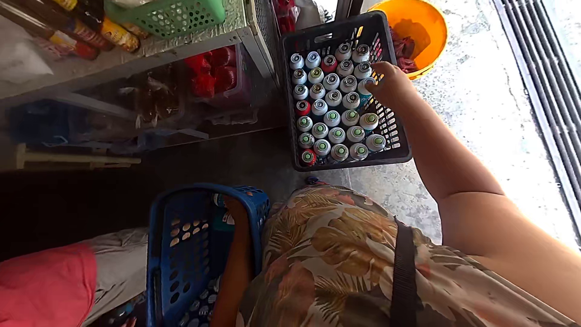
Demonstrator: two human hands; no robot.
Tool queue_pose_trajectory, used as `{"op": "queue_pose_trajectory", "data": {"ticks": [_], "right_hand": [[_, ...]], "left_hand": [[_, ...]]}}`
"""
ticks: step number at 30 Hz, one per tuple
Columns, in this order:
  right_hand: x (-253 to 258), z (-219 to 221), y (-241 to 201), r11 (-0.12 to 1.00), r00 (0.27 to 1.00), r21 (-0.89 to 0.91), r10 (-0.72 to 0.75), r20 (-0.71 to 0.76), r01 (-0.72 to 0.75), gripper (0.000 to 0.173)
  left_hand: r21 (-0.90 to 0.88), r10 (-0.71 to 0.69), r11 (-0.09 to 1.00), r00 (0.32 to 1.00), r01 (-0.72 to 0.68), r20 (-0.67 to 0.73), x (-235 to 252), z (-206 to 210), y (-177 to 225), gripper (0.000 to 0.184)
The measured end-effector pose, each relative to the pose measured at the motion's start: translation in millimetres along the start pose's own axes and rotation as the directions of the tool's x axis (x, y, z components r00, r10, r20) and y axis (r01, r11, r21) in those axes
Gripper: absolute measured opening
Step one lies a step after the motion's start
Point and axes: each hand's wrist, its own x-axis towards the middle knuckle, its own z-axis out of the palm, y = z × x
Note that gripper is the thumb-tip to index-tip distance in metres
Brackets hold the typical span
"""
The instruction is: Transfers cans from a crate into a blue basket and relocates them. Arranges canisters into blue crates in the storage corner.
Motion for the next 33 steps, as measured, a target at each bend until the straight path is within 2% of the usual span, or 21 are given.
{"op": "queue_pose_trajectory", "data": {"ticks": [2,3,4,6,8,9,10,11,12,14,16,18,22,25,27,29,31,33], "right_hand": [[-21.5,3.7,-51.4,0.965,0.973,0.127,-0.232,0.007,0.230,0.046],[-32.0,11.2,-75.2,0.901,0.918,0.205,-0.395,0.025,0.382,0.044],[-42.1,21.9,-99.6,0.797,0.824,0.289,-0.565,0.045,0.531,0.042],[-61.7,48.4,-150.7,0.515,0.542,0.443,-0.837,0.074,0.734,0.036],[-80.7,74.0,-200.6,0.298,0.263,0.544,-0.954,0.144,0.784,0.026],[-86.9,85.4,-221.9,0.264,0.151,0.558,-0.959,0.241,0.787,0.021],[-90.9,96.3,-241.0,0.290,0.074,0.533,-0.918,0.389,0.795,0.019],[-93.6,109.6,-258.1,0.331,0.033,0.464,-0.840,0.541,0.822,0.019],[-94.4,128.5,-270.7,0.347,0.020,0.365,-0.748,0.663,0.864,0.020],[-95.2,175.6,-278.2,0.305,0.065,0.163,-0.619,0.783,0.938,0.019],[-109.2,187.2,-291.1,0.276,0.144,-0.029,-0.409,0.901,0.961,0.022],[-123.2,194.1,-304.0,0.225,0.185,-0.130,-0.242,0.953,0.966,0.028],[-123.5,240.5,-307.1,0.234,0.251,-0.197,-0.230,0.940,0.952,0.032],[-114.7,260.8,-298.8,0.226,0.202,-0.159,-0.182,0.962,0.961,0.053],[-113.3,260.0,-294.9,0.209,0.152,-0.129,-0.101,0.983,0.969,0.054],[-113.0,261.9,-289.2,0.221,0.140,-0.123,-0.061,0.988,0.967,0.054],[-109.3,270.1,-283.5,0.273,0.108,-0.078,-0.098,0.989,0.959,0.053],[-107.0,268.1,-287.7,0.361,0.019,0.035,-0.146,0.989,0.932,0.055]], "left_hand": [[0.038,-0.125,0.992,0.981,0.120,0.150,8.0,2.0,25.1,0.044],[0.043,-0.134,0.991,0.975,0.129,0.175,6.3,2.0,40.6,0.043],[0.029,-0.110,0.994,0.975,0.107,0.194,2.5,1.9,51.7,0.041],[0.024,0.018,0.999,0.968,-0.025,0.251,-4.6,3.8,59.0,0.039],[0.114,0.100,0.982,0.924,-0.152,0.370,-5.6,6.3,64.7,0.039],[0.174,0.046,0.974,0.880,-0.145,0.473,-5.5,2.8,76.6,0.042],[0.205,0.001,0.970,0.849,-0.128,0.528,-6.3,1.4,87.1,0.041],[0.214,-0.027,0.971,0.838,-0.108,0.545,-7.4,4.5,92.5,0.041],[0.219,-0.040,0.971,0.842,-0.094,0.538,-9.3,10.3,95.5,0.041],[0.258,-0.103,0.965,0.827,-0.051,0.552,-11.2,16.7,105.2,0.047],[0.263,-0.111,0.963,0.795,-0.063,0.597,-12.8,12.3,116.5,0.039],[0.222,-0.044,0.968,0.785,-0.120,0.617,-19.0,4.4,123.8,0.031],[0.191,0.040,0.960,0.777,-0.204,0.628,-33.8,0.1,130.4,0.040],[0.212,0.007,0.958,0.756,-0.192,0.655,-37.4,-2.3,134.5,0.046],[0.260,-0.039,0.947,0.737,-0.188,0.675,-37.7,-3.3,135.9,0.044],[0.244,-0.040,0.955,0.737,-0.171,0.674,-38.7,0.4,131.9,0.044],[0.218,-0.026,0.963,0.745,-0.161,0.667,-39.5,2.0,129.4,0.044],[0.211,-0.025,0.966,0.753,-0.152,0.657,-38.3,3.9,127.0,0.042]]}}
